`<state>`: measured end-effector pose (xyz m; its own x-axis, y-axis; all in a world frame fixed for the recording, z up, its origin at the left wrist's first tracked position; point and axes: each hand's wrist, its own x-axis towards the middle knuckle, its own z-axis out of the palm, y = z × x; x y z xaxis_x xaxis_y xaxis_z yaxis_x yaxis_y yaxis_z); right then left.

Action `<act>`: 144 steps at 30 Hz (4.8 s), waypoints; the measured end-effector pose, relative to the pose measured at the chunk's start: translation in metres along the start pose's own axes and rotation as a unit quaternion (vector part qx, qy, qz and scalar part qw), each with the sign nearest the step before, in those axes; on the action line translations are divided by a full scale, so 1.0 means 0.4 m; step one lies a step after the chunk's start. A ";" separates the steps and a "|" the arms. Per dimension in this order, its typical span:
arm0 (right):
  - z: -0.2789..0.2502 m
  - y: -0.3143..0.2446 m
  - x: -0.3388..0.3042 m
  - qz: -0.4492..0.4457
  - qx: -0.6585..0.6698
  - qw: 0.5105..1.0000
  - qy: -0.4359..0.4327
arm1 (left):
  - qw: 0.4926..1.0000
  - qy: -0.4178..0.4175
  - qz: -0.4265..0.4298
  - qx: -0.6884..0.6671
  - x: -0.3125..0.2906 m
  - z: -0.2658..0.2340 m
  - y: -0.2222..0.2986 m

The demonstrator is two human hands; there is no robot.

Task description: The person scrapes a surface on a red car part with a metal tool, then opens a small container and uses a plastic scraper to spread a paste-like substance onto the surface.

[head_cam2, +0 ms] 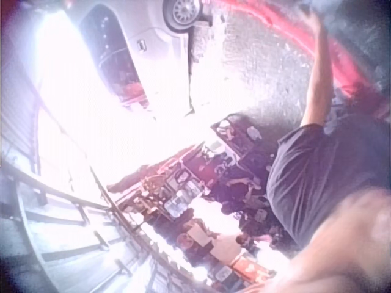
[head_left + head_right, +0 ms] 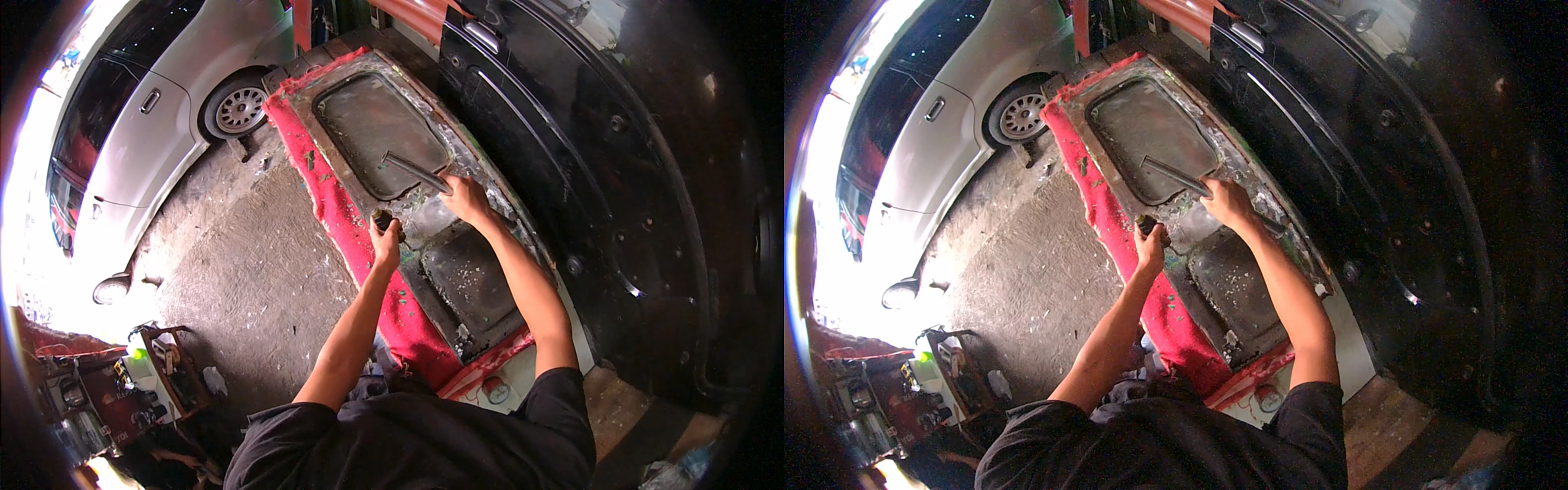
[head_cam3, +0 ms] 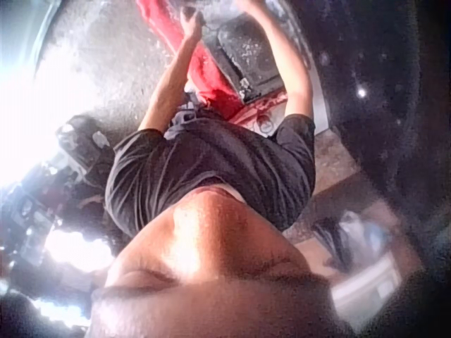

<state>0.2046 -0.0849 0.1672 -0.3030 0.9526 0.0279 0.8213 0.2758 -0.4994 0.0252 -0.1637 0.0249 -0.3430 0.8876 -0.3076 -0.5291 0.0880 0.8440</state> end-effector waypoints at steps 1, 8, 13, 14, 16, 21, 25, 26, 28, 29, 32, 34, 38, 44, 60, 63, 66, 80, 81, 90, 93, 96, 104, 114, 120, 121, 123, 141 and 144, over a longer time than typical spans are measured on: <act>0.007 0.004 -0.002 0.003 -0.001 1.000 -0.006 | 1.000 -0.004 0.008 0.010 -0.003 -0.003 -0.002; 0.035 0.003 -0.061 0.047 0.029 0.998 -0.009 | 0.981 -0.158 0.016 0.108 -0.037 -0.072 0.054; 0.068 0.014 -0.142 0.099 0.098 0.990 0.015 | 0.942 -0.245 -0.003 0.230 -0.025 -0.159 0.143; 0.073 0.014 -0.165 0.111 0.118 0.987 0.018 | 0.928 -0.267 -0.030 0.256 -0.020 -0.165 0.162; 0.075 -0.017 -0.209 0.124 0.155 0.979 0.036 | 0.904 -0.293 -0.011 0.310 -0.008 -0.186 0.177; 0.172 -0.051 -0.347 0.210 0.184 0.954 0.112 | 0.798 -0.385 0.122 0.447 0.026 -0.222 0.190; 0.216 -0.120 -0.456 0.250 0.211 0.931 0.161 | 0.734 -0.468 -0.155 0.467 0.031 -0.216 0.169; 0.239 -0.131 -0.487 0.248 0.216 0.924 0.196 | 0.728 -0.474 -0.191 0.456 0.027 -0.194 0.173; 0.280 -0.150 -0.539 0.292 0.198 0.918 0.180 | 0.717 -0.476 -0.261 0.437 0.029 -0.175 0.174; 0.299 -0.157 -0.560 0.314 0.190 0.914 0.172 | 0.736 -0.479 -0.216 0.426 0.021 -0.173 0.167; 0.372 -0.193 -0.613 0.344 0.180 0.899 0.204 | 0.682 -0.540 -0.336 0.361 0.055 -0.172 0.147; 0.399 -0.230 -0.632 0.356 0.193 0.886 0.225 | 0.661 -0.560 -0.336 0.370 0.049 -0.158 0.145; 0.487 -0.298 -0.657 0.323 0.162 0.875 0.321 | 0.635 -0.594 -0.313 0.382 0.035 -0.137 0.145; 0.486 -0.460 -0.632 0.443 0.312 0.806 0.237 | 0.626 -0.606 -0.291 0.396 0.062 -0.138 0.110; 0.527 -0.544 -0.621 0.367 0.203 0.893 0.164 | 0.671 -0.571 -0.319 0.349 0.087 -0.133 0.121; 0.531 -0.543 -0.630 0.341 0.151 0.911 0.175 | 0.662 -0.550 -0.360 0.360 0.076 -0.116 0.132; 0.519 -0.538 -0.630 0.318 0.165 0.913 0.194 | 0.644 -0.563 -0.375 0.356 0.086 -0.107 0.130; 0.535 -0.487 -0.652 0.255 0.045 0.942 0.212 | 0.624 -0.550 -0.439 0.339 0.094 -0.104 0.125; 0.534 -0.491 -0.652 0.238 0.036 0.945 0.223 | 0.623 -0.542 -0.445 0.347 0.094 -0.101 0.130; 0.528 -0.491 -0.651 0.180 -0.018 0.935 0.305 | 0.627 -0.533 -0.450 0.349 0.093 -0.111 0.122; 0.520 -0.469 -0.638 0.304 -0.094 0.936 0.153 | 0.612 -0.519 -0.425 0.418 0.104 -0.093 0.111; 0.528 -0.468 -0.661 0.327 -0.052 0.922 0.202 | 0.621 -0.516 -0.443 0.390 0.106 -0.094 0.117; 0.503 -0.507 -0.648 0.270 0.012 0.931 0.245 | 0.633 -0.523 -0.406 0.402 0.103 -0.120 0.088; 0.541 -0.521 -0.641 0.261 0.052 0.931 0.251 | 0.618 -0.552 -0.413 0.377 0.088 -0.100 0.146; 0.513 -0.532 -0.606 0.256 0.026 0.934 0.248 | 0.614 -0.562 -0.419 0.362 0.109 -0.094 0.125; 0.512 -0.528 -0.605 0.239 0.016 0.938 0.251 | 0.599 -0.571 -0.427 0.364 0.110 -0.089 0.133; 0.512 -0.519 -0.601 0.205 -0.005 0.944 0.257 | 0.578 -0.560 -0.484 0.343 0.111 -0.086 0.148; 0.475 -0.511 -0.612 0.289 -0.127 0.937 0.146 | 0.637 -0.529 -0.428 0.362 0.114 -0.066 0.105; 0.490 -0.517 -0.621 0.278 -0.070 0.925 0.249 | 0.601 -0.512 -0.434 0.434 0.078 -0.038 0.152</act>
<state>0.0152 -0.4036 0.0940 0.4167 0.8839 0.2125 0.8485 -0.2942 -0.4400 -0.0293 -0.1375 0.0598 0.6628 0.1109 -0.7405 0.5922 0.5275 0.6091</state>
